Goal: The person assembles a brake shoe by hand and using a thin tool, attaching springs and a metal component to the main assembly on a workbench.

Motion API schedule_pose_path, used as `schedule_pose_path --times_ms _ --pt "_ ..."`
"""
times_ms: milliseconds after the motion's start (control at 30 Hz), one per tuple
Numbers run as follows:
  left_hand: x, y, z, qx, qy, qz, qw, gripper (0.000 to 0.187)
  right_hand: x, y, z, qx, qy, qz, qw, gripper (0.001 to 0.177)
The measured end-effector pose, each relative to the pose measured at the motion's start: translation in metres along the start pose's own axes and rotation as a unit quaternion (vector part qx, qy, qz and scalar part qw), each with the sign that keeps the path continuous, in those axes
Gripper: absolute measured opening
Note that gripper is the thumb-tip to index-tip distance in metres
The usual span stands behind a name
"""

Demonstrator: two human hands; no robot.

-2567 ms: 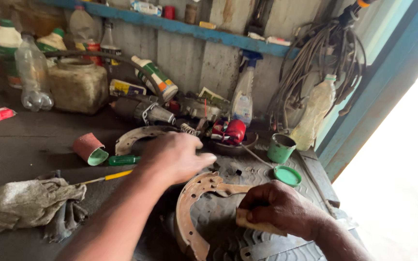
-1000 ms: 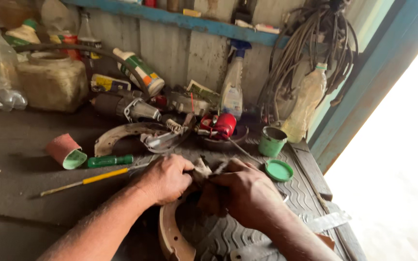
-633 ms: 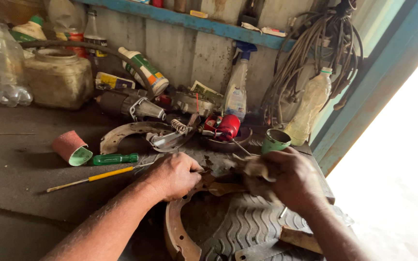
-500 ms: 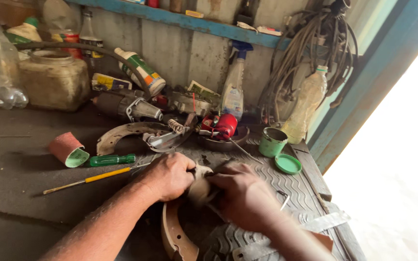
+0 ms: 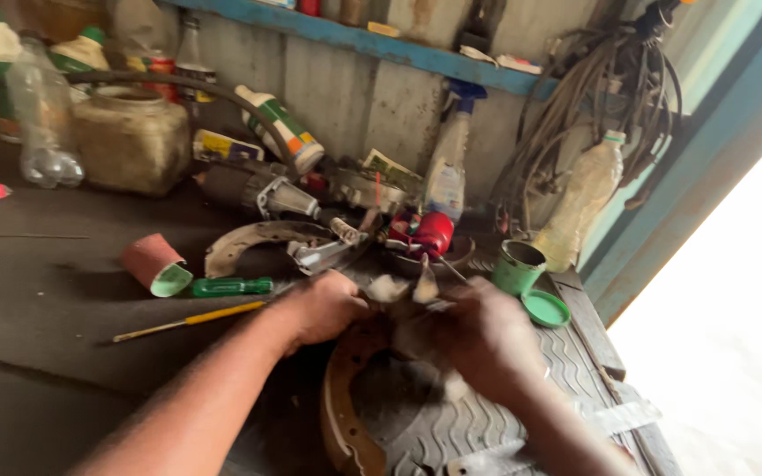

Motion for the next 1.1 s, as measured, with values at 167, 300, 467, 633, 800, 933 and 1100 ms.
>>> schedule_pose_path --times_ms 167,300,467,633,800,933,1100 --pt "-0.021 -0.006 0.01 0.046 -0.063 -0.068 0.995 0.023 -0.027 0.013 0.049 -0.024 0.079 -0.074 0.994 0.019" --pt "-0.006 -0.001 0.005 0.064 -0.119 -0.092 0.986 0.025 -0.039 0.016 0.055 0.017 0.108 -0.19 0.976 0.018" --pt "0.011 0.007 -0.003 0.048 -0.107 -0.105 0.988 0.024 -0.074 0.037 0.041 -0.129 0.028 -0.191 0.973 0.018" --pt "0.027 0.025 -0.006 0.046 -0.085 -0.08 0.992 0.029 -0.081 0.055 0.012 -0.227 -0.089 -0.327 0.913 0.019" --pt "0.015 0.024 -0.006 0.019 -0.058 -0.076 0.995 0.037 -0.049 0.036 0.006 -0.176 -0.082 -0.131 0.972 0.019" --pt "-0.002 0.005 -0.004 0.055 -0.009 0.089 0.994 0.022 -0.06 0.013 0.03 -0.044 0.031 -0.199 0.979 0.017" --pt "-0.026 -0.016 0.006 -0.004 -0.084 -0.054 0.995 0.028 -0.077 0.032 0.046 -0.081 0.023 -0.146 0.986 0.016"
Point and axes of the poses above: each hand's wrist, its own y-axis away from the middle knuckle, its own z-axis out of the palm, x = y × z, the point moved 4 cm from there along -y, towards the middle knuckle, and after that the axes turned 7 degrees about -y, right-handed, at the moved point
